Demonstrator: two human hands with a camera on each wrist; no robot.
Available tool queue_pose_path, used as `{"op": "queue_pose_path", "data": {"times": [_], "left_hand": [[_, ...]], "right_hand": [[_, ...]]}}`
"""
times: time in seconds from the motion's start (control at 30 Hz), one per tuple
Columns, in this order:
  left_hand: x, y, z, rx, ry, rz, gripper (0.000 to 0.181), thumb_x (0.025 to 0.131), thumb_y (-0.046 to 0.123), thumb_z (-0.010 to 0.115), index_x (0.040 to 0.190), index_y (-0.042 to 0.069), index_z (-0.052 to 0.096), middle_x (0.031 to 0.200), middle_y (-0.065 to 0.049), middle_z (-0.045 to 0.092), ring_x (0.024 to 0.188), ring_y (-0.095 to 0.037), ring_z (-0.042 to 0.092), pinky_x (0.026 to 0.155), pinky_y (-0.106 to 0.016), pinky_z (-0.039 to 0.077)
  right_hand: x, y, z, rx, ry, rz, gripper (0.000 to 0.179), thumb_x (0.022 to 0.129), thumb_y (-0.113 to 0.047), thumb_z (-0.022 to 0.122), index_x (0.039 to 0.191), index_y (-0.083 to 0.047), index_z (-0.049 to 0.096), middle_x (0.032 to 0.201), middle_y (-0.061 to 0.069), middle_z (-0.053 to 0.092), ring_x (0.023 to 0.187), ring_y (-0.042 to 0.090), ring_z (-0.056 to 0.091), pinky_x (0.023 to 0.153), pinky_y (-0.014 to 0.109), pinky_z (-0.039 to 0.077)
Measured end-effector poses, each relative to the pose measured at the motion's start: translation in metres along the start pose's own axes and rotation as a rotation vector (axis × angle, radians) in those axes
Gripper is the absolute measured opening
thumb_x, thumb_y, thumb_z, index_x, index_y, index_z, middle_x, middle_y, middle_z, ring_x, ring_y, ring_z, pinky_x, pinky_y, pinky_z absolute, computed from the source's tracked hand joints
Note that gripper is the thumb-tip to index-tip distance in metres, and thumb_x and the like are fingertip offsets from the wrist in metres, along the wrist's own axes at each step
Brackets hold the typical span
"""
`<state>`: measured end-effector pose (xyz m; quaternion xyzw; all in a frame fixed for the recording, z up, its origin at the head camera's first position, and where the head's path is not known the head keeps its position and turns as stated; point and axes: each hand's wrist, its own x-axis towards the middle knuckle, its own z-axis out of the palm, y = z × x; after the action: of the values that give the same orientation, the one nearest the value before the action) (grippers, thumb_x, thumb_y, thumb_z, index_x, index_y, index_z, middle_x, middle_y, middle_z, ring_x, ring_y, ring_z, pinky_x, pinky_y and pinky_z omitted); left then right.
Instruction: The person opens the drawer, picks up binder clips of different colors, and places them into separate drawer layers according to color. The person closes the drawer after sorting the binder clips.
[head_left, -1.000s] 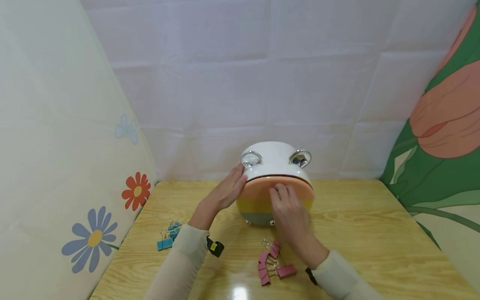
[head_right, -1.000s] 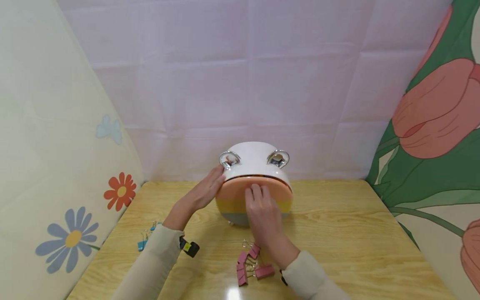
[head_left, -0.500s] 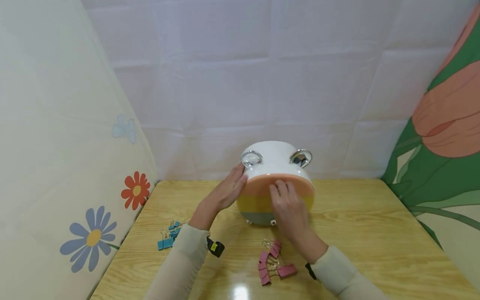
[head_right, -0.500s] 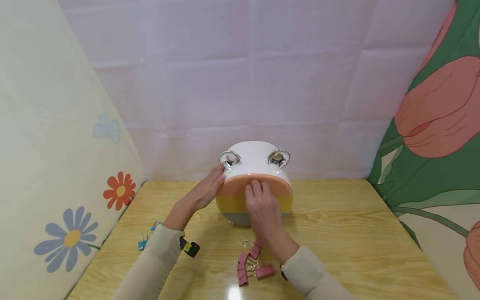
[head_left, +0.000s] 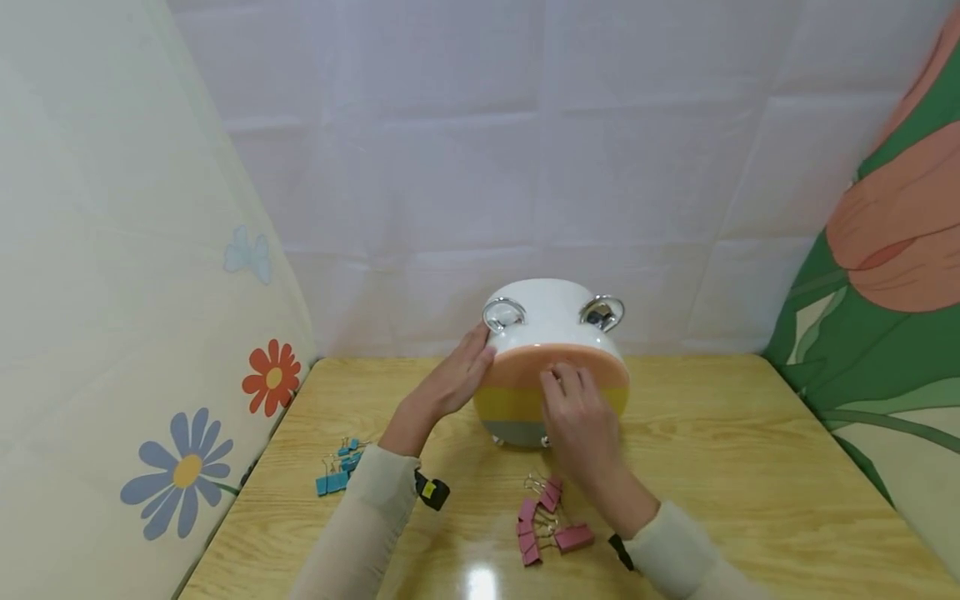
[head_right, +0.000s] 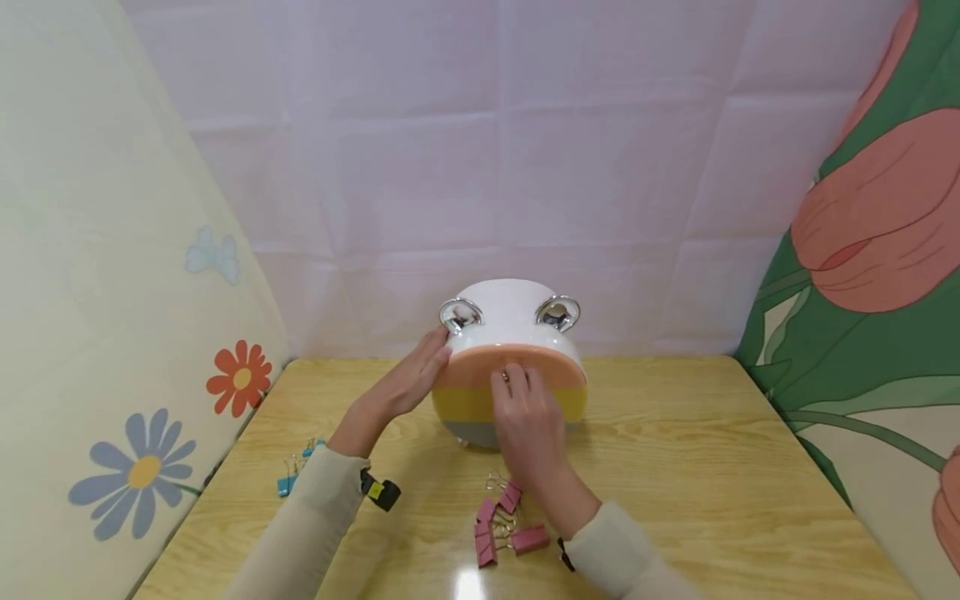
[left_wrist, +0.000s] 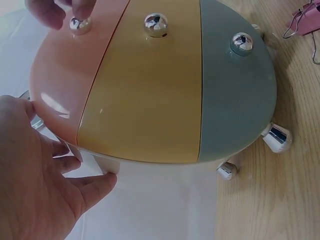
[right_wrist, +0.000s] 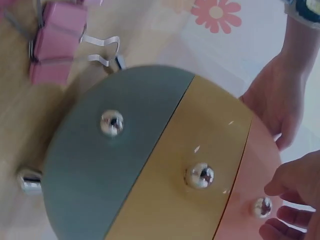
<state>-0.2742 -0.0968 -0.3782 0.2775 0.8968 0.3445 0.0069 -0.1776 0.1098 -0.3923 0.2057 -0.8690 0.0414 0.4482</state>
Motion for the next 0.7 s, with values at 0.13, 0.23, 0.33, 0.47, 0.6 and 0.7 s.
{"op": "queue_pose_path", "data": {"times": [0.13,0.23,0.33,0.47,0.6,0.7], "left_hand": [[0.000,0.000,0.000,-0.004,0.004,0.000,0.069,0.108,0.052,0.017,0.164,0.014,0.002,0.170,-0.008,0.010,0.155,-0.022,0.012,0.125,-0.043,0.015],[0.000,0.000,0.000,-0.007,0.004,0.001,0.069,0.108,0.052,0.017,0.164,0.015,0.002,0.170,-0.008,0.011,0.155,-0.023,0.013,0.125,-0.044,0.016],[0.000,0.000,0.000,-0.013,0.003,0.005,0.069,0.108,0.051,0.018,0.164,0.015,0.002,0.170,-0.008,0.012,0.155,-0.023,0.014,0.125,-0.044,0.016],[-0.001,0.000,0.000,-0.008,0.007,0.006,0.068,0.108,0.050,0.018,0.164,0.015,0.002,0.170,-0.008,0.012,0.155,-0.022,0.015,0.125,-0.043,0.017],[-0.002,0.001,0.000,-0.007,0.013,0.005,0.067,0.109,0.050,0.018,0.165,0.016,0.002,0.170,-0.007,0.013,0.155,-0.022,0.015,0.125,-0.043,0.017],[-0.002,0.001,0.000,-0.010,0.015,0.006,0.067,0.109,0.049,0.018,0.165,0.016,0.003,0.170,-0.008,0.013,0.155,-0.023,0.015,0.124,-0.043,0.017]], "right_hand": [[-0.009,-0.006,0.000,0.007,0.022,0.020,0.021,0.087,-0.008,0.071,0.105,0.001,0.071,0.107,0.018,0.069,0.082,0.031,0.064,0.051,0.030,0.052],[-0.016,-0.010,0.003,0.010,0.025,0.032,0.022,0.084,-0.008,0.075,0.105,0.000,0.071,0.105,0.018,0.069,0.080,0.030,0.065,0.052,0.031,0.053],[-0.021,-0.012,0.007,0.021,0.029,0.033,0.025,0.081,-0.005,0.078,0.104,0.002,0.071,0.103,0.019,0.069,0.080,0.031,0.065,0.057,0.034,0.057],[-0.027,-0.014,0.012,0.022,0.021,0.034,0.027,0.078,-0.004,0.080,0.102,0.002,0.071,0.102,0.020,0.068,0.079,0.032,0.065,0.056,0.035,0.057],[-0.031,-0.016,0.015,0.021,0.007,0.038,0.026,0.077,-0.003,0.080,0.101,0.002,0.070,0.101,0.019,0.068,0.078,0.030,0.064,0.055,0.034,0.056],[-0.033,-0.017,0.018,0.023,-0.005,0.047,0.026,0.078,-0.003,0.079,0.102,0.001,0.071,0.101,0.019,0.069,0.078,0.029,0.064,0.055,0.033,0.056]]}}
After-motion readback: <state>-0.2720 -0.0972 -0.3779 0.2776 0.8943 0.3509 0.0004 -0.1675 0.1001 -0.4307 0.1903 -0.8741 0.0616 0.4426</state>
